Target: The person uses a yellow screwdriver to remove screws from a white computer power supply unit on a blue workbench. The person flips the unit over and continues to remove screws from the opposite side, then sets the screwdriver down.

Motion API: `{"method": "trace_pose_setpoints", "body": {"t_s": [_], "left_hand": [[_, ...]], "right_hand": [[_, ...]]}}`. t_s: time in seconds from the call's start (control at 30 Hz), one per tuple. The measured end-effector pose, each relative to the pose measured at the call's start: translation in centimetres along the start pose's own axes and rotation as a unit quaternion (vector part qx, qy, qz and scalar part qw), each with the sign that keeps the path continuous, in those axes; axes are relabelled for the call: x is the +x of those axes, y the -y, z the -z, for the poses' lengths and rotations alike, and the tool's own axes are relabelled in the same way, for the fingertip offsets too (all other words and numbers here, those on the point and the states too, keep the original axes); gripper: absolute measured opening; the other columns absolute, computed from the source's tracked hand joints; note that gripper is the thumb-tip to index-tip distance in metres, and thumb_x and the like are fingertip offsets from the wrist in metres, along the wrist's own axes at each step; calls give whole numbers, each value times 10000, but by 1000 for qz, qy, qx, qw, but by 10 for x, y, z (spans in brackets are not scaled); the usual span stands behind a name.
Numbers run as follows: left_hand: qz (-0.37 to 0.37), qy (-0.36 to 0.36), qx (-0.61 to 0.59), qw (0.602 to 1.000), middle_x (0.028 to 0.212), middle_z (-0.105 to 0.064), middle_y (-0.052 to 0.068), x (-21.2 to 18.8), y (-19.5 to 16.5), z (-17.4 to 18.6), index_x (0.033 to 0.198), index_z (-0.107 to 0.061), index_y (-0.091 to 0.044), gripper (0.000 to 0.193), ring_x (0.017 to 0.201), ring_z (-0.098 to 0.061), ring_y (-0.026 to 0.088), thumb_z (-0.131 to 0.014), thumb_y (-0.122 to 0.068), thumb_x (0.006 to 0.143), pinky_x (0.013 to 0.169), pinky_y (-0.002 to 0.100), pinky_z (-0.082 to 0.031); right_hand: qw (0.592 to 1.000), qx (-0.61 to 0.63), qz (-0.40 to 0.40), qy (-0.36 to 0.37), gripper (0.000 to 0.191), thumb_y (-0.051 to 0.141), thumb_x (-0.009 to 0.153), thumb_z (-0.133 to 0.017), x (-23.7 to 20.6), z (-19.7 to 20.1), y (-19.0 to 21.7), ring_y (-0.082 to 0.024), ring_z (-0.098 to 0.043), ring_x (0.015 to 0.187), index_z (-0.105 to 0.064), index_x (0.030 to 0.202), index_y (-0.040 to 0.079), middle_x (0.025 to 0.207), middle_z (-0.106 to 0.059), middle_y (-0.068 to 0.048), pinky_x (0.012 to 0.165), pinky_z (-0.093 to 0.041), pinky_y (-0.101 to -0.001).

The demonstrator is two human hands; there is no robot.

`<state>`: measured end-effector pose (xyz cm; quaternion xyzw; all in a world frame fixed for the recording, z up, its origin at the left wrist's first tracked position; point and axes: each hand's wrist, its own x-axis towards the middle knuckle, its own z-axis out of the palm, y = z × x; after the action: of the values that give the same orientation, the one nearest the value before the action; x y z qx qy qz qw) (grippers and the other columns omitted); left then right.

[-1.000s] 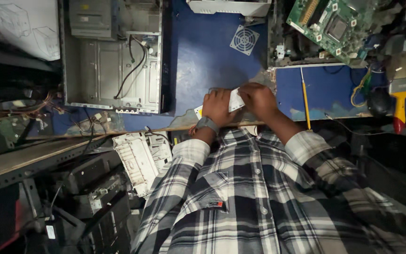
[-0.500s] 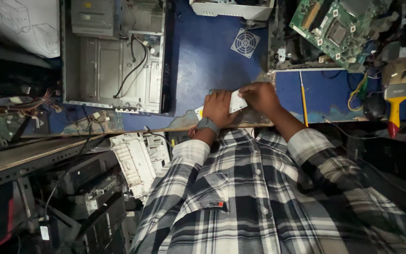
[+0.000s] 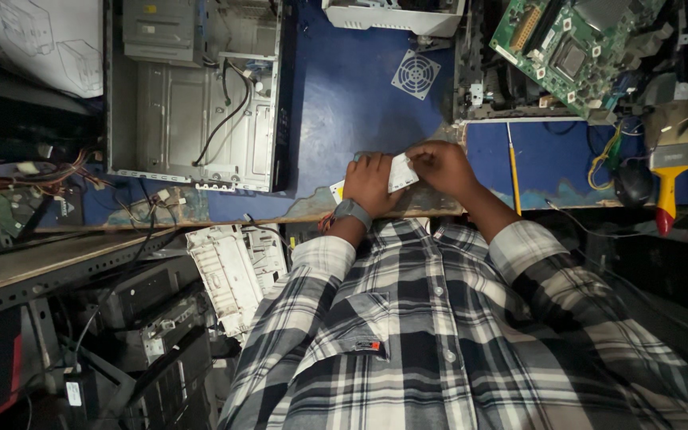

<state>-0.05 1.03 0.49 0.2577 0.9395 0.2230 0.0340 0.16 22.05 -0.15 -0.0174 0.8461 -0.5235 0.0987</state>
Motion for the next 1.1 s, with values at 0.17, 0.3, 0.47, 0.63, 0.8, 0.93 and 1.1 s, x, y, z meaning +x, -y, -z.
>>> {"method": "trace_pose_setpoints", "body": {"t_s": [0.17,0.3,0.47,0.63,0.8,0.93,1.1], "left_hand": [[5,10,1,1000,1163,-623,119,0,0,0,1224,-597,-83,676,1082,-576,344,-837,-440,702,884,483,-434],[1,0,-1,1000,1161,-622,115,0,0,0,1244,-599,-87,692,1087,-574,343,-835,-435,696,887,487,-435],[9,10,3,1000,1154,-622,114,1,0,0,1229,-599,-87,682,1091,-575,336,-835,-443,696,889,480,-438],[9,11,1,1000,1139,-621,110,0,0,0,1207,-601,-91,654,1078,-575,332,-830,-475,730,882,479,-433],[4,4,-1,1000,1142,-623,107,0,0,0,1215,-601,-85,684,1063,-575,327,-827,-478,703,880,478,-429],[-4,-5,10,1000,1152,-625,108,0,2,-1,1196,-602,-85,671,1083,-575,332,-832,-484,707,874,483,-432],[-4,-6,9,1000,1155,-634,105,0,4,-4,1177,-611,-94,656,1093,-584,330,-829,-484,696,882,487,-440]], "right_hand": [[1000,20,5,-15,140,70,927,-739,1,-1,-1,-141,-745,839,-760,1054,14,954,-781,-110,745,-590,-285],[1000,-14,9,-25,134,74,915,-747,1,-2,6,-165,-753,811,-749,1031,8,922,-775,-123,723,-587,-296],[999,-42,20,-19,133,85,909,-744,0,0,18,-202,-763,792,-744,1019,12,921,-768,-144,706,-589,-319],[985,-151,80,-12,127,71,886,-743,-1,4,28,-306,-741,826,-744,1000,16,972,-756,-171,739,-583,-380],[991,-129,42,0,160,104,870,-741,1,6,36,-319,-741,818,-741,1012,31,967,-742,-176,729,-587,-398],[976,-207,72,4,136,125,877,-729,5,6,35,-354,-724,831,-754,984,45,950,-747,-170,763,-578,-433],[976,-187,107,7,109,110,869,-717,8,5,26,-367,-718,839,-746,949,43,941,-741,-170,775,-578,-441]]}}
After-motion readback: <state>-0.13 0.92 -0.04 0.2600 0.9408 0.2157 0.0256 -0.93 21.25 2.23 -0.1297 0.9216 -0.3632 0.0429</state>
